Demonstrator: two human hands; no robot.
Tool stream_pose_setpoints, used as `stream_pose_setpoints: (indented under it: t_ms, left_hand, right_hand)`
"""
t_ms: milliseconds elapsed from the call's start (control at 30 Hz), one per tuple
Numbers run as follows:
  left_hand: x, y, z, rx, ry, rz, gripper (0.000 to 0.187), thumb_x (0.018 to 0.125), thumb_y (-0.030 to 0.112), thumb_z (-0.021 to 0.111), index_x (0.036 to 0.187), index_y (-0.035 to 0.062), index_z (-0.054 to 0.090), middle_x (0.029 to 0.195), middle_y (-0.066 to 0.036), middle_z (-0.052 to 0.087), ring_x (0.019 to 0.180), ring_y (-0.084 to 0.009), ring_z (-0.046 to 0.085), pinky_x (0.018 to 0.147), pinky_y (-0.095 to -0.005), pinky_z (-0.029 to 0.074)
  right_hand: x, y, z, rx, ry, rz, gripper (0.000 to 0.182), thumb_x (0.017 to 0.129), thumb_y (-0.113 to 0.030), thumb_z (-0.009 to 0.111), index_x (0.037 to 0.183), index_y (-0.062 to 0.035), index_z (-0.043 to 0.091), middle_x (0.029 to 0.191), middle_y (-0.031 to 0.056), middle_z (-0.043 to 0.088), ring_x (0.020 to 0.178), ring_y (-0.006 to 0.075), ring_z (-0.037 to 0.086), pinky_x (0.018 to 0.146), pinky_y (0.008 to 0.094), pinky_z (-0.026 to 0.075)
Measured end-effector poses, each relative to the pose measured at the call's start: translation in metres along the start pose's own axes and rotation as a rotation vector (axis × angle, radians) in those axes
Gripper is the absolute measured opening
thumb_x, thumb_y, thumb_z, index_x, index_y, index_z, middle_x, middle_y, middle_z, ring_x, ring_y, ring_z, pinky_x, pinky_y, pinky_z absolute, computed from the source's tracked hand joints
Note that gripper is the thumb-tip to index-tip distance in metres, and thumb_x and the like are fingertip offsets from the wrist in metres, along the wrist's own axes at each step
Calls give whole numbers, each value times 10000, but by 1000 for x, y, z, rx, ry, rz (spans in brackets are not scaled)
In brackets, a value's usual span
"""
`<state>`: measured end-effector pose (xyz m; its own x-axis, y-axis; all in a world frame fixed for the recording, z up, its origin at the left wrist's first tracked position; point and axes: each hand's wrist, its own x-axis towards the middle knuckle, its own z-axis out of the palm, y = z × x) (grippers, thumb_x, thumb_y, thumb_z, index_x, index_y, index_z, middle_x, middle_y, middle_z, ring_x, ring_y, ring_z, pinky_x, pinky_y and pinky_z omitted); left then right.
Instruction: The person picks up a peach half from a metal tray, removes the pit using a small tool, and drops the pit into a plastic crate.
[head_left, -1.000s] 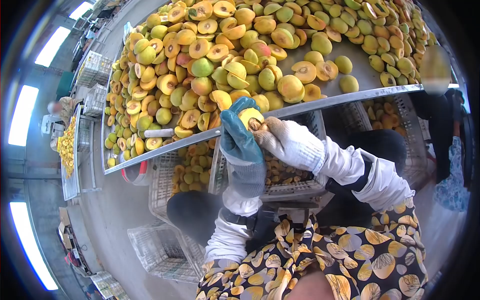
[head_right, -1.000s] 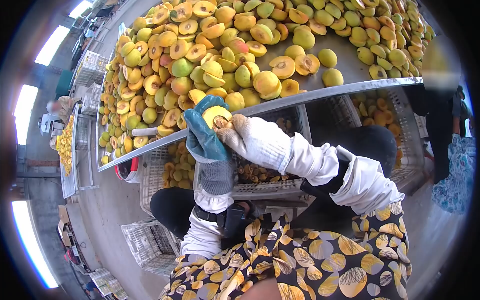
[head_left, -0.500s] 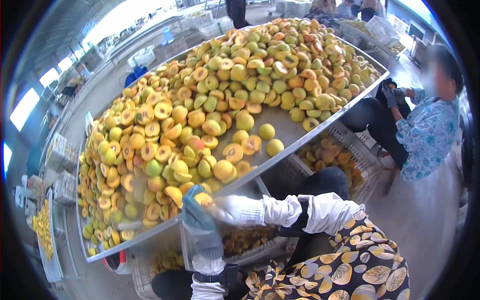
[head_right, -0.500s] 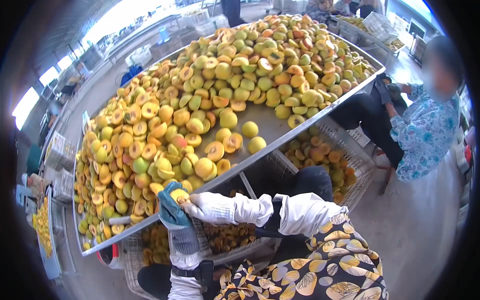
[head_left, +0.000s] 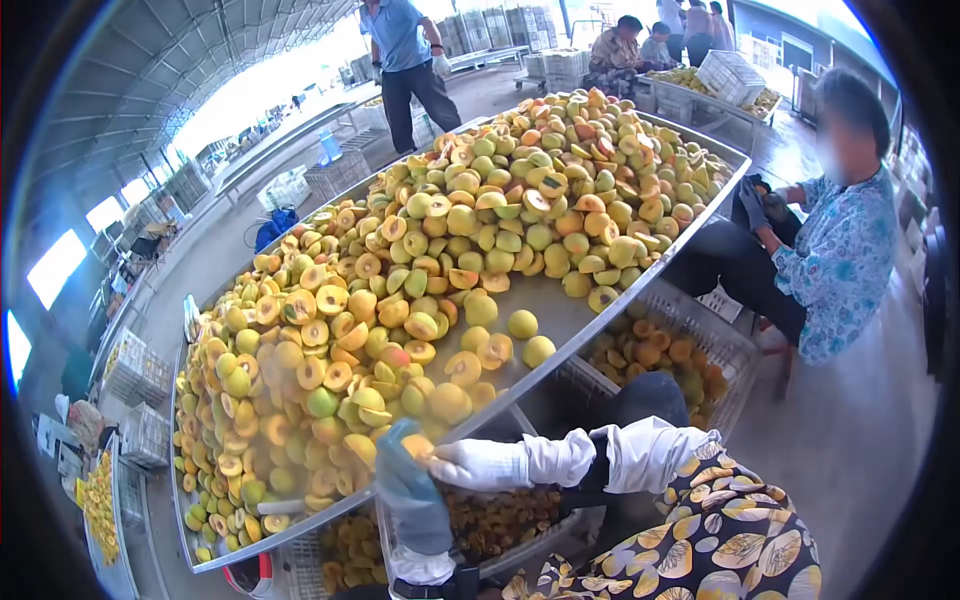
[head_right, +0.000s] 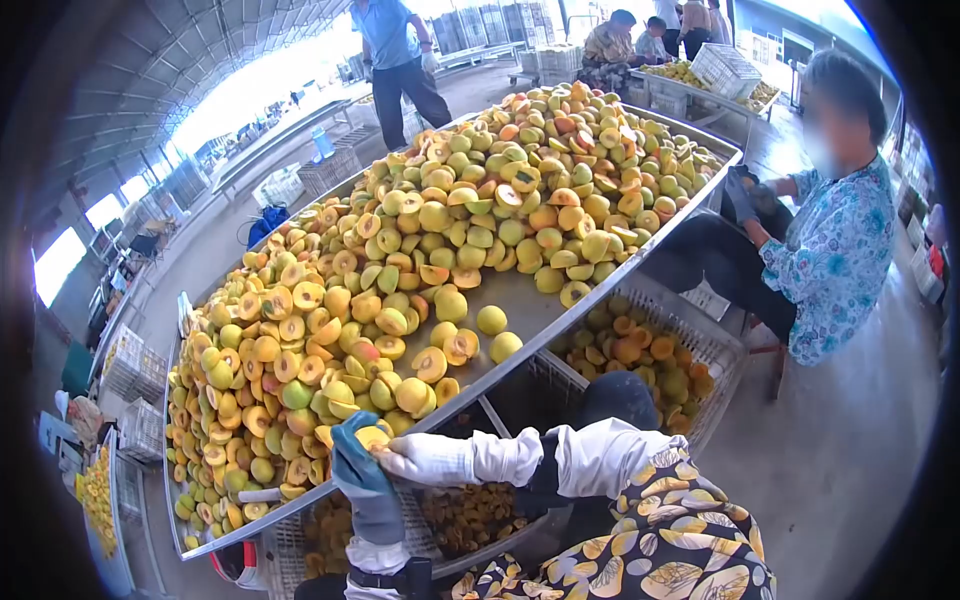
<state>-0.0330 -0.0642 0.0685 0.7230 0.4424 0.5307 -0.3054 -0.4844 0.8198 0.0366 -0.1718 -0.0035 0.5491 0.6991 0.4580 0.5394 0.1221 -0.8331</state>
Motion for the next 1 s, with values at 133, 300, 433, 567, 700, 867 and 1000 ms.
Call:
stream_pose_setpoints:
  t_ms: [133, 300, 433, 567, 700, 867, 1000]
  left_hand:
    - [7, -54, -3, -208, -51, -368, 620, 1055, 516, 429, 1043, -46, 691, 913, -135, 722, 827, -227, 688, 802, -350, 570]
    - [14, -23, -25, -324, -289, -198, 525, 1085, 400, 423, 1005, -34, 707, 915, -113, 726, 831, -167, 658, 775, -298, 542]
    - [17, -29, -21, -127, -185, 19, 485, 1086, 330, 422, 965, -42, 709, 859, -133, 738, 782, -196, 701, 751, -314, 563]
    - [20, -20, -27, -332, -216, -81, 482, 1089, 316, 410, 976, -49, 704, 889, -152, 741, 810, -211, 718, 738, -314, 568]
    - [24, -27, -26, -162, -134, 78, 537, 1097, 362, 378, 970, -40, 710, 888, -137, 745, 809, -207, 716, 742, -312, 567]
    - [19, -40, -18, -264, -45, 66, 546, 1069, 424, 420, 1079, -57, 678, 936, -139, 742, 815, -204, 712, 719, -324, 583]
    - [25, -38, -31, -136, -148, 189, 506, 1063, 376, 401, 1102, -57, 661, 982, -145, 739, 826, -206, 712, 755, -336, 584]
  right_hand:
    - [2, -57, -25, 335, -277, 615, 578, 1033, -573, 413, 958, -36, 614, 599, 64, 561, 428, 174, 537, 381, 323, 422]
    - [2, -78, -28, 851, -301, 795, 540, 1021, -591, 446, 953, -67, 558, 544, -17, 445, 379, 94, 427, 335, 259, 341]
    - [12, -94, -35, 660, -356, 754, 534, 1017, -600, 451, 973, -75, 534, 566, -34, 441, 386, 72, 404, 333, 241, 349]
    - [16, -72, -28, 682, -355, 722, 498, 1021, -542, 489, 973, -50, 551, 601, -14, 502, 433, 122, 469, 423, 256, 414]
    - [22, -78, -22, 507, -314, 667, 469, 1039, -494, 462, 982, -38, 553, 594, 3, 508, 418, 123, 482, 405, 265, 414]
    - [28, -82, -20, 535, -341, 726, 470, 1041, -516, 452, 950, -61, 531, 564, -9, 458, 362, 96, 426, 312, 257, 352]
    - [33, -75, -23, 854, -442, 872, 510, 1020, -575, 475, 952, -73, 535, 567, -49, 433, 371, 56, 417, 286, 216, 327]
